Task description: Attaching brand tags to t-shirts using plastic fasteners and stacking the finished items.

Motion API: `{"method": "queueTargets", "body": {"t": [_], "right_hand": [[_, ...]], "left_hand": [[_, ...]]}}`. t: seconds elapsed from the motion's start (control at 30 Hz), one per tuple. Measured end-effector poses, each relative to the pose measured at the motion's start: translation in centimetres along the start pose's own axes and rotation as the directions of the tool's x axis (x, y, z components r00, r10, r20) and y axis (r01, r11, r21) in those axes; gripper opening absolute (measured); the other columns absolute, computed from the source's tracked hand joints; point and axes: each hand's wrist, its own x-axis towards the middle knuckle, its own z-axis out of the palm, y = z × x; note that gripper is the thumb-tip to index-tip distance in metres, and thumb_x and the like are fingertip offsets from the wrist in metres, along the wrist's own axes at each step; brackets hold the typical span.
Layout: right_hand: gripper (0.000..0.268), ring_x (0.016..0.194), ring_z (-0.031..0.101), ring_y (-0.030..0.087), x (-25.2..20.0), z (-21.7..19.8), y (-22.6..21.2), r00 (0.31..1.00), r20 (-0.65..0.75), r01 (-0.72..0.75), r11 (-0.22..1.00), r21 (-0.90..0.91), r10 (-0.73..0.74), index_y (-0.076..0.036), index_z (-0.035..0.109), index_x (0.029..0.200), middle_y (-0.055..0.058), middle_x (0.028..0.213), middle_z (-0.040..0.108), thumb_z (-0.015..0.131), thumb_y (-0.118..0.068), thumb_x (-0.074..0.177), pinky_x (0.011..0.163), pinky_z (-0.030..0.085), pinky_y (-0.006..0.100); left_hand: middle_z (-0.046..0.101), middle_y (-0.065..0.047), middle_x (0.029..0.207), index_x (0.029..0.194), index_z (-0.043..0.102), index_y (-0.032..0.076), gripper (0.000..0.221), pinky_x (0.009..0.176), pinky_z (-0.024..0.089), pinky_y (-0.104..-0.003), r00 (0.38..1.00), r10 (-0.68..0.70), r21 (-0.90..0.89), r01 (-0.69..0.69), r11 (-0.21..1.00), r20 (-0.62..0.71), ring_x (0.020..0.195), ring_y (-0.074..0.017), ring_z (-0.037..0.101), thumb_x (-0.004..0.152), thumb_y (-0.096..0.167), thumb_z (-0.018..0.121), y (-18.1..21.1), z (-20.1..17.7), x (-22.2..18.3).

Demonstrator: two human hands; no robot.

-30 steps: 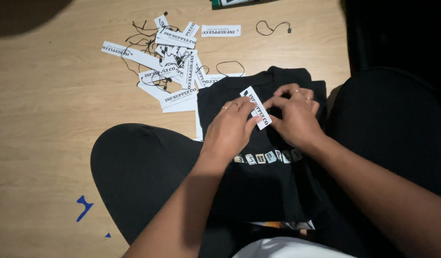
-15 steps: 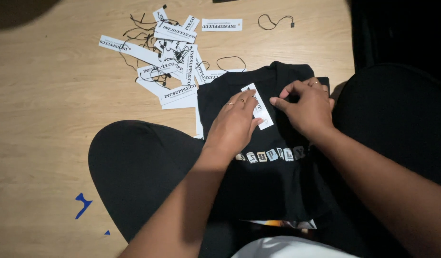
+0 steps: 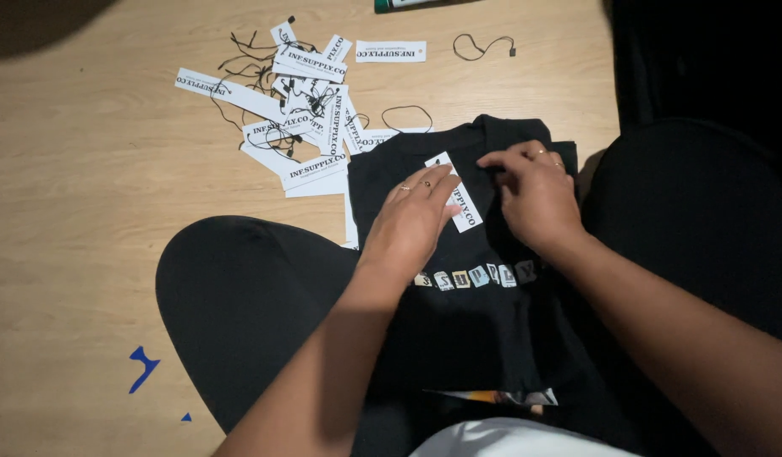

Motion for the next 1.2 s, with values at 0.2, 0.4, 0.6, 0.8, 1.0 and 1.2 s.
{"method": "queueTargets", "body": {"t": [0.2, 0.4, 0.6, 0.8, 1.0, 1.2], "right_hand": [[0.062, 0.144, 0.027, 0.049, -2.0, -2.4, -1.7, 0.966, -0.109, -0.231, 0.972, 0.042, 0.234, -0.017, 0.043, 0.153, 0.024, 0.147, 0.034, 0.065, -0.01, 0.095, 0.117, 0.034, 0.062], [0.07, 0.122, 0.051, 0.057, -1.7, -1.3, 1.0, 0.971, -0.191, -0.151, 0.988, -0.033, 0.142, 0.003, 0.039, 0.15, 0.03, 0.134, 0.042, 0.075, -0.008, 0.092, 0.104, 0.047, 0.061], [0.075, 0.114, 0.054, 0.06, -2.5, -1.4, -0.6, 0.959, -0.204, -0.217, 0.973, -0.082, 0.197, 0.004, 0.032, 0.151, 0.029, 0.129, 0.04, 0.077, -0.009, 0.092, 0.1, 0.05, 0.065], [0.068, 0.107, 0.064, 0.058, -2.5, -0.4, 0.0, 0.935, -0.199, -0.303, 0.953, -0.018, 0.294, 0.005, 0.035, 0.148, 0.031, 0.118, 0.055, 0.074, -0.015, 0.095, 0.091, 0.054, 0.065], [0.052, 0.109, 0.067, 0.046, 2.5, 3.5, 7.4, 0.876, -0.063, -0.478, 0.878, 0.012, 0.478, -0.009, 0.058, 0.141, 0.021, 0.117, 0.059, 0.065, -0.037, 0.098, 0.08, 0.056, 0.062], [0.044, 0.118, 0.062, 0.054, -3.3, -3.6, -2.5, 0.938, -0.001, -0.347, 0.935, 0.071, 0.347, -0.01, 0.047, 0.145, 0.034, 0.122, 0.063, 0.045, -0.033, 0.107, 0.097, 0.05, 0.064]], "left_hand": [[0.058, -0.011, 0.142, 0.143, 0.055, 0.011, 0.036, 0.113, 0.037, -0.054, 0.955, -0.203, 0.008, 0.21, 0.978, -0.217, 0.141, -0.0324, 0.045, 0.111, 0.025, 0.044, 1.1, -3.3, -0.6], [0.04, -0.023, 0.15, 0.155, 0.032, 0.002, 0.055, 0.098, 0.053, -0.059, 0.688, -0.719, -0.093, 0.713, 0.695, -0.096, 0.129, -0.0456, 0.054, 0.105, 0.015, 0.051, 1.9, -5.4, -1.2], [0.051, -0.026, 0.136, 0.158, 0.025, -0.003, 0.067, 0.088, 0.058, -0.06, 0.614, -0.787, -0.101, 0.78, 0.617, -0.067, 0.118, -0.0453, 0.063, 0.103, 0.018, 0.059, 0.1, -3.3, -1.1], [0.06, -0.019, 0.111, 0.133, 0.05, -0.003, 0.043, 0.088, 0.058, -0.051, 0.561, -0.821, -0.142, 0.809, 0.571, -0.104, 0.108, -0.0408, 0.067, 0.104, 0.028, 0.055, 0.8, -4.8, -1.3], [0.063, -0.015, 0.103, 0.125, 0.054, -0.003, 0.038, 0.084, 0.058, -0.049, 0.592, -0.795, -0.235, 0.761, 0.605, -0.132, 0.102, -0.0365, 0.07, 0.109, 0.03, 0.043, -0.5, -4.3, -1.3], [0.069, -0.021, 0.093, 0.122, 0.052, 0.0, 0.037, 0.082, 0.058, -0.056, 0.546, -0.836, -0.405, 0.752, 0.521, -0.062, 0.098, -0.0445, 0.072, 0.112, 0.03, 0.033, 2.9, -8.1, -1.7]]}}
